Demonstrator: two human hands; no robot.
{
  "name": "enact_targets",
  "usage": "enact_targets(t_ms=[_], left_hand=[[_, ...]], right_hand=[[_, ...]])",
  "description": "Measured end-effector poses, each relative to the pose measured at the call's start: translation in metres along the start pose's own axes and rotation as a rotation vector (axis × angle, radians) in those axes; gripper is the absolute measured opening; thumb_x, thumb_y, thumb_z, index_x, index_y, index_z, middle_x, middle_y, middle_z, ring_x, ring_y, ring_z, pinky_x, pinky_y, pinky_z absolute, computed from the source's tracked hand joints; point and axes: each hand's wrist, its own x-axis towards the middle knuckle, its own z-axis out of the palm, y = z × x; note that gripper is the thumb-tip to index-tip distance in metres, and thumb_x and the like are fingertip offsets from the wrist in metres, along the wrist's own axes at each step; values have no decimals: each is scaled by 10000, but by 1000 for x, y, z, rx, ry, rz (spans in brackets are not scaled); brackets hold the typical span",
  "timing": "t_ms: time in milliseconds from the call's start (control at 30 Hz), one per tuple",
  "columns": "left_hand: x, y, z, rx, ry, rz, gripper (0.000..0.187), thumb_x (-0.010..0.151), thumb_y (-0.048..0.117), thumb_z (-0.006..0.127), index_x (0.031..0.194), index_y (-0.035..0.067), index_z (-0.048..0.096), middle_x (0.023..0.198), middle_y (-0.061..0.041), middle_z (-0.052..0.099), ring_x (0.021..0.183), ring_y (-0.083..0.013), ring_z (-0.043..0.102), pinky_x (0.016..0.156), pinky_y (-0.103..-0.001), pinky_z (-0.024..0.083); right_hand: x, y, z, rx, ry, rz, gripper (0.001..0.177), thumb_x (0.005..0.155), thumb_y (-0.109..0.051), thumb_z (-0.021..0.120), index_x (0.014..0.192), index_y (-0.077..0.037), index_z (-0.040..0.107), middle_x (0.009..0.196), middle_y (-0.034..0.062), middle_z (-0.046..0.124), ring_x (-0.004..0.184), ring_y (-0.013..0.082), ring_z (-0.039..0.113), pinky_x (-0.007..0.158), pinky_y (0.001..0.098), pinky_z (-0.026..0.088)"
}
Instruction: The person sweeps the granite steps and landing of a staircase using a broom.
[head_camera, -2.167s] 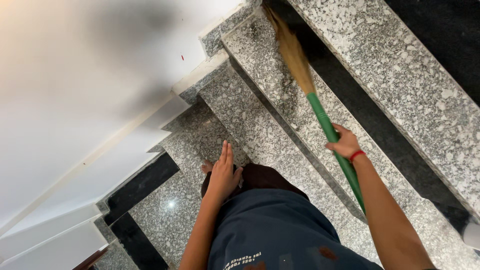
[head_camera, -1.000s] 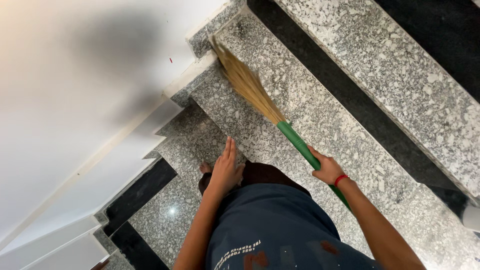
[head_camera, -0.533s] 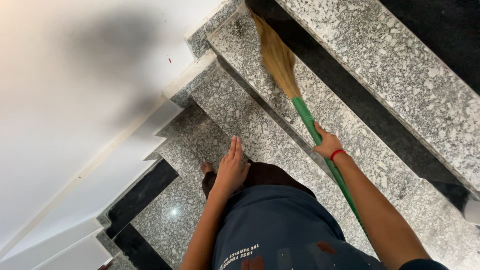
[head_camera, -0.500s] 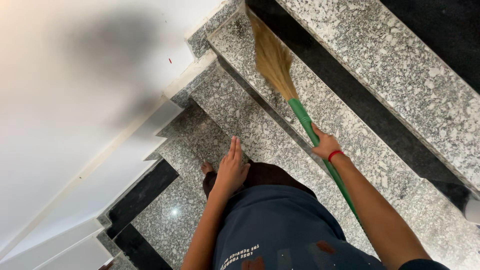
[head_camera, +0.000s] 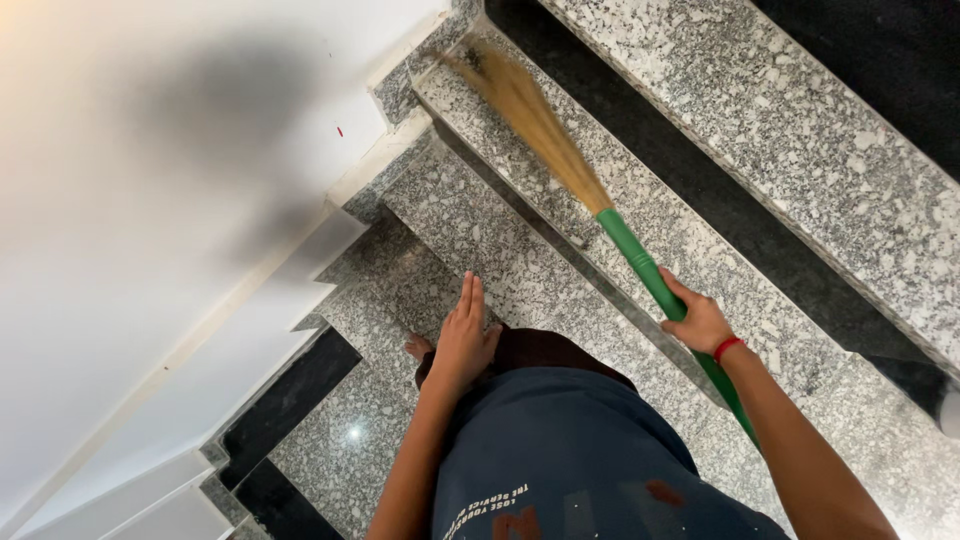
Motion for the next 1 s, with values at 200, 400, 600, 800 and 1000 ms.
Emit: enact_targets(t_ms=[200,400,600,800,1000], left_hand=[[3,6,1,29,-43,7,895,926,239,689,1602,-2,154,1706,-202,92,1436,-431,405,1145,-505,366],[6,11,1,-9,-40,30,918,899,230,707,1596,-18,162,1702,-216,115,1416,-432,426,1141,-504,382],[11,9,5,-1,-7,109,901,901,227,698,1588,-39,178,1689,-234,135,1433,-440,415,1126,-507,389],[7,7,9,-22,-84,79,902,887,219,692,1587,-18,174,1700,-217,123,1441,-414,401,1136,-491,396],[12,16,7,26,-145,105,914,893,218,680,1595,-15,144,1710,-197,101,1471,-385,373,1146,-505,363]], right_hand=[[38,-23,13,-69,-4,93,1107,719,-84,758,1636,-392,221,1269,194,694,917,333,758,922,414,613],[0,-38,44,-149,-173,39,1097,750,-92,732,1640,-442,195,1240,181,728,974,286,755,953,384,603],[-51,3,36,20,-59,-78,1099,700,-67,769,1583,-450,240,1356,141,658,1019,285,744,965,384,577],[-43,8,19,36,60,213,1083,765,-76,781,1628,-409,217,1189,203,742,928,313,764,960,393,602],[-53,-19,56,-72,-197,258,1088,840,-81,706,1677,-417,97,1169,226,742,874,302,792,909,368,669]])
